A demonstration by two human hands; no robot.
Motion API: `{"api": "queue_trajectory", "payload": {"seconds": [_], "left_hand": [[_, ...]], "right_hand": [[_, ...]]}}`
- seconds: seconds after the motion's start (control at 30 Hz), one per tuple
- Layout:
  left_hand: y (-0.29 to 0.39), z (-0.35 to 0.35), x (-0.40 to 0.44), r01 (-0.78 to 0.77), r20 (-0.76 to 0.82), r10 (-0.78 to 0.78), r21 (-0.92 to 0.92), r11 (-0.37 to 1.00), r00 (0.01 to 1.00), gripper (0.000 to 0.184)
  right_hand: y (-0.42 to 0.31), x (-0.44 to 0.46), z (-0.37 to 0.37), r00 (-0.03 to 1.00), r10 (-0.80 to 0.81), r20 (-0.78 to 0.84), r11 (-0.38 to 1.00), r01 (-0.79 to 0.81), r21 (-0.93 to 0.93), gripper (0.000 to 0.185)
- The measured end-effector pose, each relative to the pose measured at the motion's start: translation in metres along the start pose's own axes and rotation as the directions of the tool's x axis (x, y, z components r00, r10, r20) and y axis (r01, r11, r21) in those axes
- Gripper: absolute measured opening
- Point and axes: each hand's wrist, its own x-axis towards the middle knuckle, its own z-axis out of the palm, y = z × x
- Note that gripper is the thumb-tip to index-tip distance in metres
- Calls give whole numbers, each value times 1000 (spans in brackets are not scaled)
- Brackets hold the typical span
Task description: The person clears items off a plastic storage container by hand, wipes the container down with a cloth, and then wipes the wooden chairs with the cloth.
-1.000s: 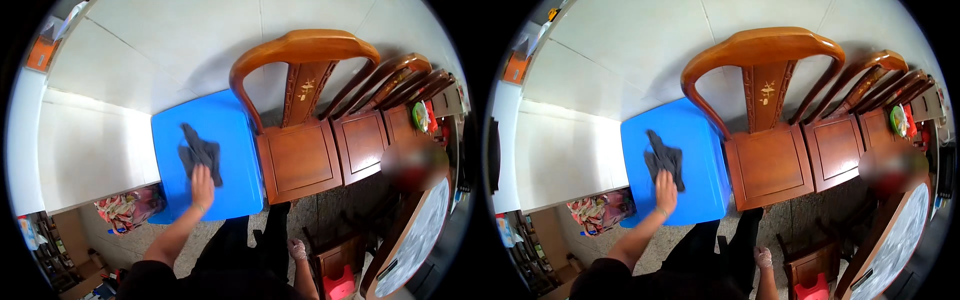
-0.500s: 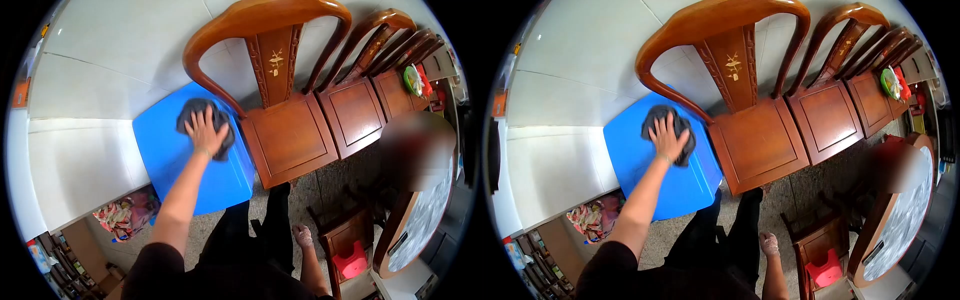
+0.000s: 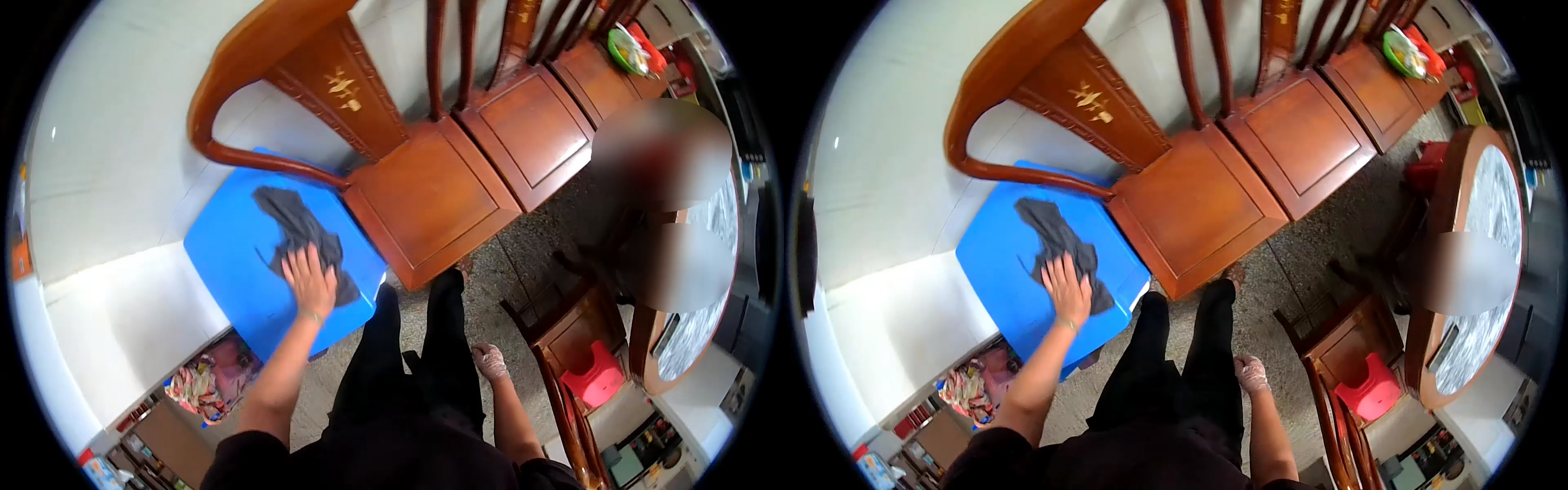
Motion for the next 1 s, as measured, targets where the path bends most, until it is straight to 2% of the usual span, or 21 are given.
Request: {"api": "queue_trajectory", "payload": {"seconds": [0.07, 0.13, 0.27, 0.33, 0.37, 0.4, 0.47, 0.53, 0.57, 0.6, 0.63, 0.67, 0.73, 0.77, 0.8, 0.87, 0.9, 0.93, 0.97, 1.0], "left_hand": [[19, 1, -44, -56, 41, 56, -13, 998, 998, 63], [37, -5, -70, -21, 130, 37, -124, 992, 991, 57], [59, -16, -73, -26, 55, 43, -271, 962, 998, 44], [68, -18, -54, 68, 114, 6, -634, 770, 994, 42], [84, -24, -36, 75, 45, -61, -679, 730, 997, 40], [98, -27, -17, 69, 42, -56, -684, 727, 998, 40], [121, -23, 20, -50, -106, -29, -671, 740, 994, 42], [139, -6, 54, 9, 0, -12, -662, 749, 1000, 44], [142, 12, 65, 13, 58, 29, -622, 783, 998, 50], [146, 28, 71, 40, 115, 19, -490, 871, 993, 50], [151, 46, 72, 52, 133, 7, -430, 901, 991, 49], [154, 65, 73, 60, 150, -5, -368, 928, 989, 48], [157, 103, 73, 75, 222, 22, -418, 905, 975, 45], [158, 125, 72, 61, 242, 48, -422, 905, 969, 46], [158, 146, 73, 83, 273, 54, -467, 880, 961, 50], [162, 181, 80, 117, 328, 54, -480, 870, 943, 64], [165, 195, 85, 113, 330, 56, -473, 874, 942, 64], [171, 207, 91, 139, 398, 26, -382, 914, 917, 72], [177, 218, 97, 160, 462, -10, -286, 945, 887, 80], [182, 229, 105, 159, 467, -11, -279, 947, 884, 80]], "right_hand": [[14, 5, 8, 1000, -7, -4, 999, 7, 47, 24], [-1, 7, 4, 1000, 30, 0, 985, -30, 170, 26], [-22, 14, -10, 1000, -16, -23, 984, 20, 177, 21], [-28, 16, -13, 998, -28, -49, 978, 38, 204, 20], [-29, 19, -15, 996, -49, -70, 972, 64, 227, 20], [-29, 21, -17, 996, -47, -78, 972, 64, 226, 20], [-31, 25, -19, 993, -70, -92, 979, 86, 184, 18], [-36, 31, -19, 996, -46, -80, 970, 64, 235, 17], [-36, 33, -14, 988, -48, -150, 969, 82, 235, 15], [-34, 37, -11, 975, -49, -218, 967, 101, 232, 14], [-29, 43, -4, 952, -103, -287, 964, 167, 206, 17], [-26, 50, 2, 953, -98, -286, 963, 164, 214, 17], [-22, 64, 16, 924, -176, -340, 982, 189, 4, 30], [-24, 71, 20, 919, -213, -332, 975, 222, -11, 41], [-27, 75, 25, 956, -156, -247, 987, 159, -8, 47], [-42, 82, 23, 997, -38, -74, 977, 21, -214, 60], [-41, 87, 26, 995, -66, -70, 970, 48, -237, 63], [-37, 89, 31, 994, -94, -64, 963, 74, -260, 66], [-32, 93, 33, 999, -47, 12, 958, 48, -283, 67], [-26, 97, 34, 999, -44, 17, 960, 47, -277, 67]]}}
